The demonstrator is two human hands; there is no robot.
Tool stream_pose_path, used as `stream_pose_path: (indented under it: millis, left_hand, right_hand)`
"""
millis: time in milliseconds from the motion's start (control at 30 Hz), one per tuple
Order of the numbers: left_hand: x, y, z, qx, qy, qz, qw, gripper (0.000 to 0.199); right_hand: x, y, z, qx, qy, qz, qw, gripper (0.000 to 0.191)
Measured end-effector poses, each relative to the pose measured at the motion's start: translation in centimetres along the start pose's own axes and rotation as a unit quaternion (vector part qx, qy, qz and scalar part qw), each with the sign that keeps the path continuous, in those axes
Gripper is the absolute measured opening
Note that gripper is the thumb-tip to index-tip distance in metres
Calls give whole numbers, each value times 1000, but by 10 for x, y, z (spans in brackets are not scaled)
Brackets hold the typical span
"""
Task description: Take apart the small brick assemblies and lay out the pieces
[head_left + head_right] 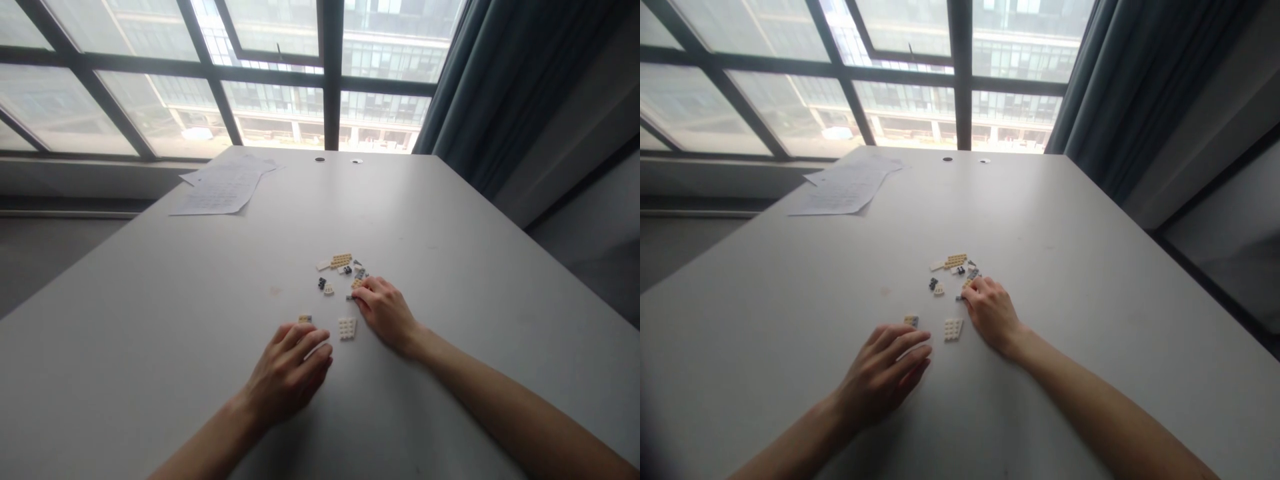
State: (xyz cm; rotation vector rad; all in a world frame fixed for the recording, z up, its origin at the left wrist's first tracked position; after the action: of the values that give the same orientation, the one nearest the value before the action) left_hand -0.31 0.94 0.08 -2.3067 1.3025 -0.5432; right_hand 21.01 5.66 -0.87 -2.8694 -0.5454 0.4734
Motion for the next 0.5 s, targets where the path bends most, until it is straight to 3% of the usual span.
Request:
stream_pose_path:
  millis: [267, 500]
  left_hand:
    - [0, 1, 1, 9, 6, -6, 1000, 13]
    - [-3, 0, -2, 34, 11, -46, 998, 13]
  right_hand:
    - [10, 9, -1, -7, 5, 14, 1000, 16]
    - [17, 25, -4, 23, -43, 42, 998, 14]
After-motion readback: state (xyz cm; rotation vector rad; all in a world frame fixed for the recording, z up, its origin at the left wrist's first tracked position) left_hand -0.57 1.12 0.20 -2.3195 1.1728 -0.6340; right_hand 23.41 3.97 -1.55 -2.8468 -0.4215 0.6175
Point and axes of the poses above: each hand's wrist, its own y-axis away from the middle knuckle, its own z-axis out of the palm, x = y × z, the point moved 2 cm from there along -y, towards the middle knuckle, and after that the axes turned 3 degrees about -x, right-handed, at the moved point
